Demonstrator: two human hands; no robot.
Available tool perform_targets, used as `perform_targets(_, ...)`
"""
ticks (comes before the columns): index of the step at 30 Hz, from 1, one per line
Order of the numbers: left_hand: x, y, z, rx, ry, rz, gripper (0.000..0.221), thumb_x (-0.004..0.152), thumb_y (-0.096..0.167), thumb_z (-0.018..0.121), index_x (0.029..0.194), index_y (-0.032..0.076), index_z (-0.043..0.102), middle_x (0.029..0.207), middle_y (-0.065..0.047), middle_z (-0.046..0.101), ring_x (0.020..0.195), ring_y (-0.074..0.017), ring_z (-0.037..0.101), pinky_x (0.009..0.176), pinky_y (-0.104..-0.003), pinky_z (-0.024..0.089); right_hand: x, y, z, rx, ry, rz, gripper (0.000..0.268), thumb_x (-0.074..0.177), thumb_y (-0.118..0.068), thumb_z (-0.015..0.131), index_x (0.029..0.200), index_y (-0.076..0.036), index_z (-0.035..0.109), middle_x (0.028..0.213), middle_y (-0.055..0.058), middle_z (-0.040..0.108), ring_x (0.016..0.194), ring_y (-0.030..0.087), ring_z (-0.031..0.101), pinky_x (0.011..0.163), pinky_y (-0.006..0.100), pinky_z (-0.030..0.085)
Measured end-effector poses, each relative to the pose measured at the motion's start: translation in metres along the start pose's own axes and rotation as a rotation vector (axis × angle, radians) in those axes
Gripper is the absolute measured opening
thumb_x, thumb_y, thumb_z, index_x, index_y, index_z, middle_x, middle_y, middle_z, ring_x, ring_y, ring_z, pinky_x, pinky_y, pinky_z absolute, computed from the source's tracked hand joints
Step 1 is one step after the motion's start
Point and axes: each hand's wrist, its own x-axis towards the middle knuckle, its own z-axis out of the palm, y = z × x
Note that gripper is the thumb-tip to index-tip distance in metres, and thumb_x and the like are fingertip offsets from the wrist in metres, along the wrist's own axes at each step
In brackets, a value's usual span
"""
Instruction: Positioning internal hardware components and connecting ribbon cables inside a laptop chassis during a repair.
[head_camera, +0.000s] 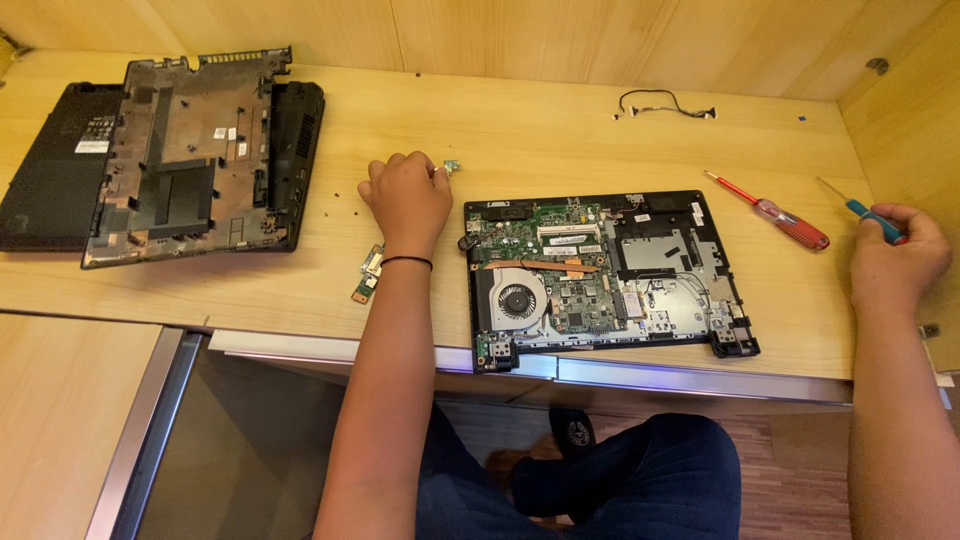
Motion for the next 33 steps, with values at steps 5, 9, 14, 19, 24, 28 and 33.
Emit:
perform_targets(5,-0.004,-0.002,-0.002,-0.001,0.029,0.023,0.013,0.080,0.026,0.068,0.072,0.018,0.061,0.076,0.000,0.060,0.083,-0.0294,0.048,0.063,-0.043,0.030,-0.004,-0.006,0.001,-0.437,-0.088,-0.378,0.024,0.086,-0.002,0.069,0.109,-0.005,0.073,0.101,0.012,0.071,0.091,0.031,0.061,0.088,0.040,0.041)
perform_targets(9,-0.005,0.000,-0.005,0.027,0.009,0.015,0.014,0.081,0.028,0.065,0.073,0.017,0.063,0.078,-0.001,0.060,0.085,-0.0302,0.049,0.064,-0.044,0.031,-0.002,0.000,0.001,-0.470,-0.055,-0.435,0.041,0.079,0.008,0.052,0.108,-0.007,0.075,0.102,0.013,0.067,0.096,0.034,0.055,0.087,0.038,0.039)
perform_targets(14,-0.007,0.005,-0.010,-0.036,0.060,0.060,0.009,0.081,0.021,0.063,0.089,0.018,0.065,0.086,0.000,0.062,0.089,-0.0292,0.050,0.066,-0.045,0.034,-0.019,-0.069,-0.007,-0.445,-0.051,-0.723,0.025,0.095,-0.002,0.068,0.117,-0.004,0.079,0.111,0.012,0.068,0.108,0.034,0.051,0.097,0.041,0.041)
perform_targets(19,-0.044,0.032,-0.063,-0.404,0.017,0.289,0.011,0.086,0.011,0.057,0.094,0.014,0.065,0.087,0.000,0.064,0.084,-0.0224,0.053,0.072,-0.039,0.041,-0.017,-0.064,-0.003,-0.474,-0.140,-0.716,0.034,0.095,-0.022,0.072,0.126,-0.010,0.079,0.117,0.008,0.068,0.116,0.036,0.047,0.100,0.045,0.038)
perform_targets(24,-0.103,0.036,-0.137,-0.405,-0.533,0.482,0.018,0.089,0.024,0.058,0.100,0.014,0.067,0.096,0.000,0.066,0.095,-0.0236,0.053,0.084,-0.041,0.041,-0.013,-0.053,0.003,-0.614,-0.169,-0.651,0.028,0.099,-0.037,0.070,0.115,-0.015,0.077,0.117,0.005,0.067,0.119,0.033,0.046,0.105,0.038,0.038)
perform_targets(28,-0.126,0.020,-0.135,-0.350,-0.479,0.508,0.015,0.080,0.022,0.066,0.094,0.022,0.070,0.104,0.010,0.066,0.094,-0.0210,0.049,0.075,-0.041,0.035,-0.015,-0.048,0.005,-0.666,-0.106,-0.655,0.028,0.098,-0.034,0.070,0.113,-0.012,0.079,0.111,0.009,0.067,0.114,0.032,0.051,0.094,0.038,0.044)
perform_targets(33,-0.136,0.017,-0.129,-0.321,-0.370,0.515,0.019,0.075,0.022,0.068,0.093,0.026,0.071,0.109,0.014,0.067,0.097,-0.0193,0.049,0.074,-0.041,0.030,-0.016,-0.038,0.005,-0.687,-0.074,-0.640,0.029,0.095,-0.033,0.069,0.111,-0.012,0.079,0.107,0.009,0.068,0.111,0.031,0.053,0.093,0.038,0.044)
